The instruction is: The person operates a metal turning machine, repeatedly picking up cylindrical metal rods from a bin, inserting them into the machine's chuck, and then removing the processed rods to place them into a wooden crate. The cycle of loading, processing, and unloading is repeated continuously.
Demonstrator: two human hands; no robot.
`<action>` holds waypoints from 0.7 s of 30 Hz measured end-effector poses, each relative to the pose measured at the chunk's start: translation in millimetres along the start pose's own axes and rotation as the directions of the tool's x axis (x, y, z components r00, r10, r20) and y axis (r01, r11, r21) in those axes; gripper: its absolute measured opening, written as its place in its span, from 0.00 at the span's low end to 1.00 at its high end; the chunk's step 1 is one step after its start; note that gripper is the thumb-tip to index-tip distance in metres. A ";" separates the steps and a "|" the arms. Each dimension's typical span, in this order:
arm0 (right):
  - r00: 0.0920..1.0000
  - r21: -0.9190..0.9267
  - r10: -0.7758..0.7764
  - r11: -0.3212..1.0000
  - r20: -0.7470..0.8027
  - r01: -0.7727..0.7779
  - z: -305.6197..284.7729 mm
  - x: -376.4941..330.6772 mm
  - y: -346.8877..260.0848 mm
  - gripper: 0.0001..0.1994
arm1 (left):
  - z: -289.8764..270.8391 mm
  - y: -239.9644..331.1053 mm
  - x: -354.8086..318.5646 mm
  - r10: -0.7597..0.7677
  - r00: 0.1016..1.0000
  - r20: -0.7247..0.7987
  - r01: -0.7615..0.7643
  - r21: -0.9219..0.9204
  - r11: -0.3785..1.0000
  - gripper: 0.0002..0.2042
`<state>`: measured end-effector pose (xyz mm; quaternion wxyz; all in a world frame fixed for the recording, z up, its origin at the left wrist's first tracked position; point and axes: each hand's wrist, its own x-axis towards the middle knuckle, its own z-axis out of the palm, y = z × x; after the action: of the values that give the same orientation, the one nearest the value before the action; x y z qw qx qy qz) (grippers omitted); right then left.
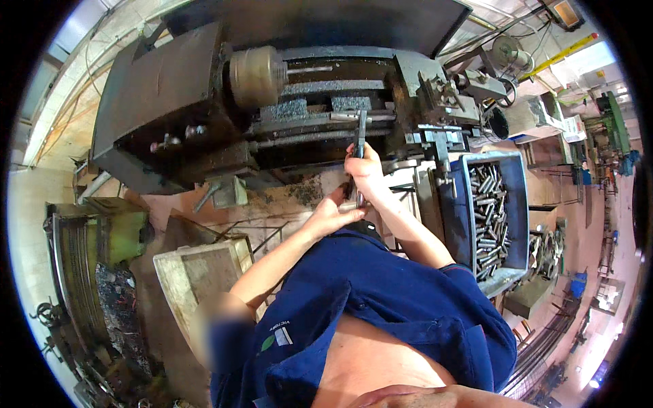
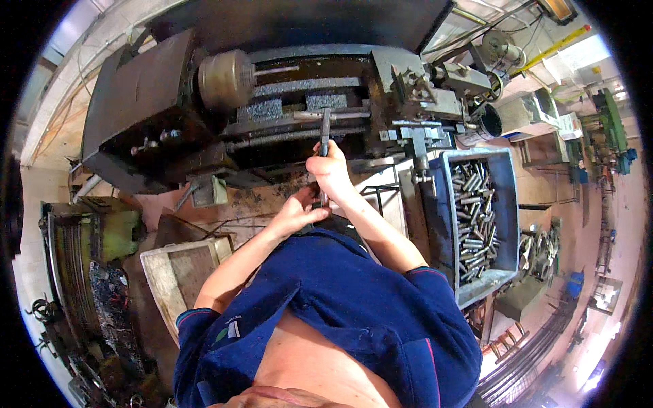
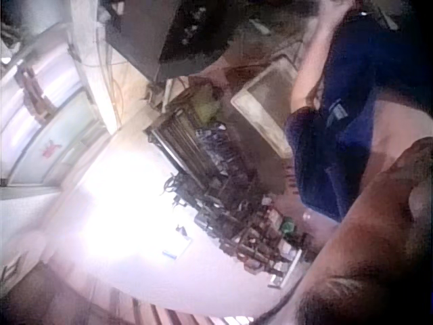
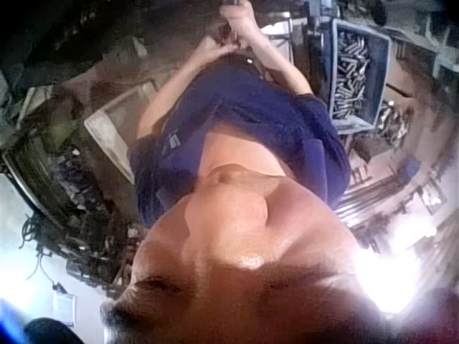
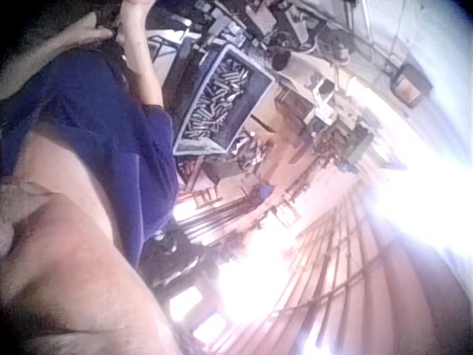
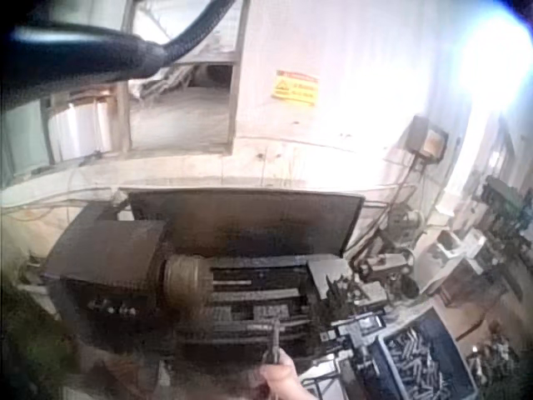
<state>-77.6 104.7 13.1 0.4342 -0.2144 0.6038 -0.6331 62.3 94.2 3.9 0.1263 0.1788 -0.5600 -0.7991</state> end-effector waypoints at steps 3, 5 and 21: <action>0.998 -0.064 -0.052 0.997 -0.032 0.050 -9.5 40.5 -9.5 0.13 | -6.8 14.6 46.0 -0.112 0.993 -0.037 0.103 -0.198 0.975 0.27; 0.997 -0.063 -0.075 0.995 -0.027 0.073 -13.5 57.9 -22.6 0.16 | -13.9 19.2 72.2 -0.176 0.984 -0.015 0.167 -0.240 0.956 0.28; 0.999 -0.343 -0.025 0.939 0.036 0.036 10.3 99.7 -59.3 0.18 | -38.4 25.3 109.0 -0.065 0.994 -0.092 0.026 -0.373 0.927 0.32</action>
<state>-139.6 11.8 46.0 0.3900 -0.3059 0.6946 -0.5213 -19.8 9.1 0.1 0.1679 0.2057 -0.3871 -0.8830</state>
